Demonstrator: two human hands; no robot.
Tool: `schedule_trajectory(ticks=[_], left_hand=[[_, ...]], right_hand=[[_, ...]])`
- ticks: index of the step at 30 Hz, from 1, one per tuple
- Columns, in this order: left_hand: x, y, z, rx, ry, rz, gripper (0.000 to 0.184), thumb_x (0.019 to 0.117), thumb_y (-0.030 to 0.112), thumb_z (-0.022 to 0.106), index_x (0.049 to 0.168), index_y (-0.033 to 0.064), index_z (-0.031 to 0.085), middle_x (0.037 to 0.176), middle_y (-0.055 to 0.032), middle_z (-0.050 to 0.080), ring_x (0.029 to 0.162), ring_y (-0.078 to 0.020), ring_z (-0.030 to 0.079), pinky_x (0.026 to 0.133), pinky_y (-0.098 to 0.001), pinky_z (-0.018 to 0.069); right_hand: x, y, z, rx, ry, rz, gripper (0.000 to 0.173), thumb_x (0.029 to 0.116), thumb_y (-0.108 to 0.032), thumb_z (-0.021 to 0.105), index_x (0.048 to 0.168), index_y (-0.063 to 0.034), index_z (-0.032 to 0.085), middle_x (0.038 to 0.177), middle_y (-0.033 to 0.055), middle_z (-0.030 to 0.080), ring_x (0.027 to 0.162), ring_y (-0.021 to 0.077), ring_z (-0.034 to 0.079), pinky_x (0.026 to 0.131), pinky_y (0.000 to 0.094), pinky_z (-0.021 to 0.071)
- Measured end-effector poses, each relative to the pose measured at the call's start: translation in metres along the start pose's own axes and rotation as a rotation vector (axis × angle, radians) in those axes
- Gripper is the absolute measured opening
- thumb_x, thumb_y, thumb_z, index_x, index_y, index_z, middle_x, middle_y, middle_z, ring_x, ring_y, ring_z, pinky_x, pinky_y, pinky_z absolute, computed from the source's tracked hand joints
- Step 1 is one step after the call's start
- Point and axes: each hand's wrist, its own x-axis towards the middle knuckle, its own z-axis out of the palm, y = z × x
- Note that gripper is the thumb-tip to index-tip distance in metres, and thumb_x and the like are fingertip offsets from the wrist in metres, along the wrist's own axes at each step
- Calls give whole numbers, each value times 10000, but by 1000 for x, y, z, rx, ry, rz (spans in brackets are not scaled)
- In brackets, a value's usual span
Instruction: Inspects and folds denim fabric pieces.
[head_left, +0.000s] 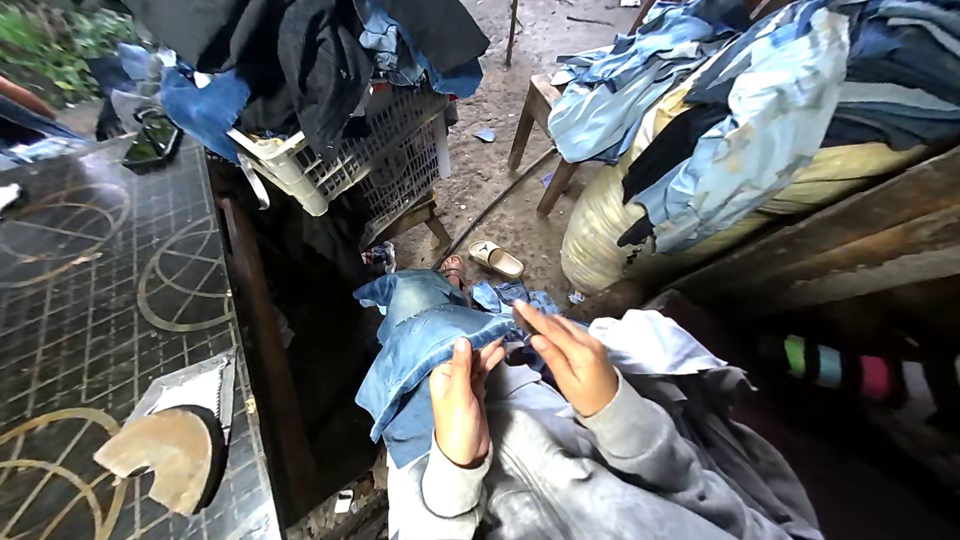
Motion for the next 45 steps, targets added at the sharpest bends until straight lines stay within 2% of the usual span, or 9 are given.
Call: schedule_trajectory(ticks=[2,4,8,13,21,28,32,37,45], left_hand=[[0,0,0,3,5,1,453,1092,96,254,962,33,683,925,-80,792,876,-153,775,859,-289,621],[0,1,0,4,6,-2,446,1095,99,257,969,33,680,931,-83,792,881,-155,775,861,-290,620],[1,1,0,16,-18,13,475,1097,103,256,920,37,692,884,-79,790,842,-143,774,852,-285,621],[0,2,-1,25,-33,2,514,1092,116,241,863,58,698,841,-65,786,809,-135,772,839,-287,622],[0,5,0,27,-44,4,492,1104,126,212,961,40,676,964,-108,792,923,-184,777,890,-306,614],[-1,-2,-3,58,-84,124,483,1082,118,298,853,108,723,816,-9,779,788,-79,753,827,-256,611],[-1,-3,-4,106,-72,155,472,1070,88,306,846,125,720,830,6,785,803,-72,757,835,-251,613],[1,-4,-6,120,-71,172,449,1078,70,276,937,70,703,939,-50,796,906,-126,770,887,-279,610],[3,-9,-8,152,-64,233,427,1066,94,377,815,129,721,804,37,768,785,-40,735,811,-232,601]], right_hand=[[2,4,-7,83,22,31,480,1096,-374,417,1370,-58,653,1099,170,733,936,161,709,845,303,577],[4,2,-12,116,38,10,512,1099,-390,402,1384,-32,632,1106,176,723,947,132,690,871,265,553],[0,-13,-12,37,-70,-56,535,1078,-474,417,1408,-104,619,922,125,709,728,171,679,625,344,579],[-1,-10,-2,-94,-93,-103,479,1083,-452,392,1370,-194,675,808,105,648,587,179,598,496,321,507],[8,2,-22,-20,43,-37,495,1093,-434,400,1351,-118,679,885,147,688,703,156,630,632,280,537],[4,-19,-16,-48,-201,-88,499,1069,-457,423,1408,-159,635,871,123,701,641,221,668,520,386,551],[4,-17,-12,-45,-180,-69,470,1080,-445,396,1370,-202,676,836,101,680,593,188,630,487,353,521],[7,-11,-18,-4,-85,5,459,1094,-423,396,1370,-185,675,917,130,707,683,177,647,589,337,545],[0,-23,-16,-102,-209,-69,484,1063,-481,419,1399,-220,651,809,99,673,572,212,628,465,382,515]])
